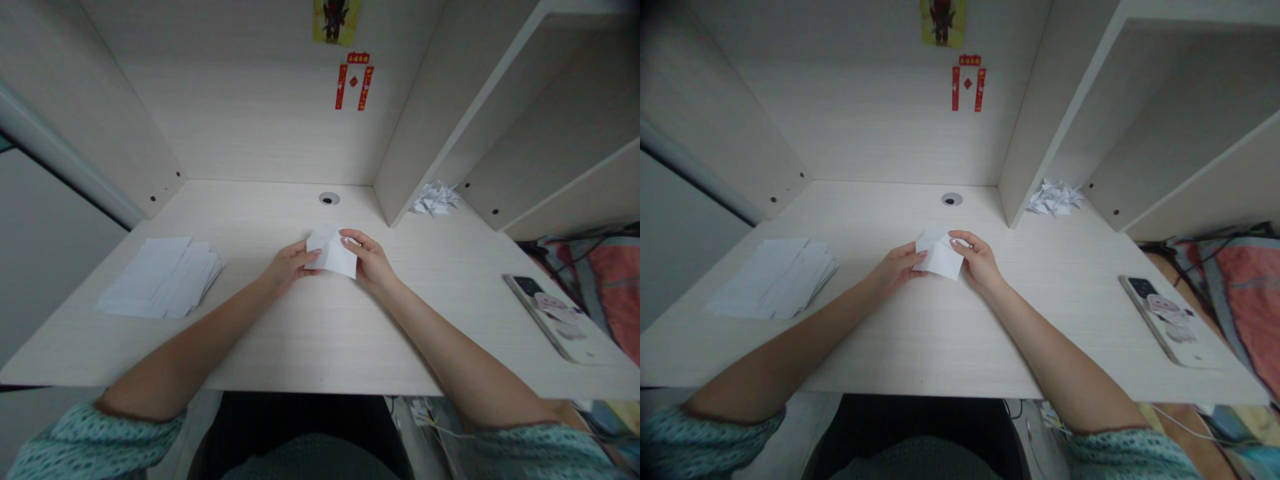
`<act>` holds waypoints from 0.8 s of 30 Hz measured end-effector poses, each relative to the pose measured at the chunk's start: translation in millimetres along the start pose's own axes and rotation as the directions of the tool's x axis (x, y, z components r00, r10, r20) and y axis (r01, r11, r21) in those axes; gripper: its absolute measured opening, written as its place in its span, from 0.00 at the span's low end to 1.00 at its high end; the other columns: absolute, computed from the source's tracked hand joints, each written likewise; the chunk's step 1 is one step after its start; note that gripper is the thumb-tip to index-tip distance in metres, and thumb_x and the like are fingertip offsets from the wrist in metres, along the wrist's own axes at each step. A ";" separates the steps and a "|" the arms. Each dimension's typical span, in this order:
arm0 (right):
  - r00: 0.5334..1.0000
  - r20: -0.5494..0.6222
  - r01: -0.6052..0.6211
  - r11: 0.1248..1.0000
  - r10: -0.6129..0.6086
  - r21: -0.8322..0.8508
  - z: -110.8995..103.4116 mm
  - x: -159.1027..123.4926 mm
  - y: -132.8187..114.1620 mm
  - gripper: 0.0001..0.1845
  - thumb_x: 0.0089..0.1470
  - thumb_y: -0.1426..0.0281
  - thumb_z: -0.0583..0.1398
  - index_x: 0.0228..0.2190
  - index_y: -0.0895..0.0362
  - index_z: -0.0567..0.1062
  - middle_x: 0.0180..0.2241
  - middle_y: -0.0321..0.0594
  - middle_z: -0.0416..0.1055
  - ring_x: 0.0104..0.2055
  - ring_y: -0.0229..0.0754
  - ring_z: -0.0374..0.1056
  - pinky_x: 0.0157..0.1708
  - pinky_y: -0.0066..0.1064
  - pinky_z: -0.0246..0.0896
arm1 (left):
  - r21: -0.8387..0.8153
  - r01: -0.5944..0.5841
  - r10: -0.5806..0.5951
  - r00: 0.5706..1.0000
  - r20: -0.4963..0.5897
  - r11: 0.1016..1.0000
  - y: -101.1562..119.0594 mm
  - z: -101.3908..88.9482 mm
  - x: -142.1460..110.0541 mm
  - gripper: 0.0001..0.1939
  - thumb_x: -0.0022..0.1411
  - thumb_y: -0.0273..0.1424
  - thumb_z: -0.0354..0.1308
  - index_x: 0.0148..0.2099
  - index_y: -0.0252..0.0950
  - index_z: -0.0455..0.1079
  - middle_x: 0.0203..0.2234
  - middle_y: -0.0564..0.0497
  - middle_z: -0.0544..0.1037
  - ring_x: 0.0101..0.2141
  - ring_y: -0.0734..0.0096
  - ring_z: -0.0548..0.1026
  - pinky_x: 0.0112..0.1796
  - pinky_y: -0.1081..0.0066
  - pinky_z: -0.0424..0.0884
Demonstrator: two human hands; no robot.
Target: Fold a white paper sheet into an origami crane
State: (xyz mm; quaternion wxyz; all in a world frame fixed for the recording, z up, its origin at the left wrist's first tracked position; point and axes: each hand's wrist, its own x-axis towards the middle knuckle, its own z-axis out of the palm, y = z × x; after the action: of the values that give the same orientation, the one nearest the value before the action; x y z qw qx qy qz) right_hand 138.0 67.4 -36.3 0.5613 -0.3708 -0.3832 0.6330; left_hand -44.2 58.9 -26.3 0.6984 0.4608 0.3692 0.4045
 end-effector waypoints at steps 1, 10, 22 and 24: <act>1.000 0.004 0.001 1.000 -0.001 -0.006 0.1 -0.1 0.3 0.18 0.35 0.64 0.70 0.32 0.53 0.75 0.32 0.36 0.75 0.29 0.39 0.69 0.30 0.31 0.64 | -0.003 0.007 -0.007 1.000 0.014 1.000 -0.2 0.0 -0.2 0.22 0.52 0.36 0.62 0.48 0.33 0.70 0.42 0.42 0.75 0.41 0.63 0.73 0.39 0.66 0.72; 0.988 0.146 0.049 0.998 -0.043 -0.035 1.0 -4.4 -1.5 0.14 0.44 0.59 0.65 0.33 0.52 0.78 0.33 0.36 0.74 0.31 0.37 0.68 0.31 0.29 0.64 | -0.123 0.045 -0.050 0.998 -0.034 0.991 -2.0 -3.1 4.0 0.16 0.53 0.34 0.63 0.44 0.35 0.71 0.41 0.46 0.76 0.38 0.71 0.74 0.36 0.74 0.72; 0.953 0.300 0.055 0.996 -0.033 -0.068 3.1 -8.5 -0.7 0.20 0.42 0.57 0.66 0.38 0.51 0.78 0.38 0.39 0.75 0.34 0.38 0.69 0.38 0.33 0.66 | -0.235 0.041 -0.050 0.998 -0.035 0.971 -0.2 -5.8 4.2 0.12 0.52 0.34 0.63 0.39 0.37 0.72 0.34 0.50 0.76 0.31 0.76 0.74 0.27 0.80 0.71; 0.959 0.279 0.063 0.996 -0.044 -0.058 3.8 -8.2 0.0 0.20 0.41 0.55 0.66 0.36 0.52 0.79 0.36 0.38 0.75 0.33 0.38 0.69 0.37 0.32 0.66 | -0.231 0.058 -0.066 0.997 -0.029 0.971 -0.3 -4.2 3.7 0.13 0.52 0.34 0.64 0.40 0.36 0.72 0.36 0.48 0.76 0.32 0.74 0.74 0.29 0.79 0.72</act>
State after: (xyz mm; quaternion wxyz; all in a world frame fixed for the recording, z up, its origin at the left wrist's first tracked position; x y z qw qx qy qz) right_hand 135.4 59.1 -34.3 0.5063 -0.2864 -0.4888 0.6502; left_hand -46.3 63.6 -28.4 0.7526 0.3576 0.3466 0.4307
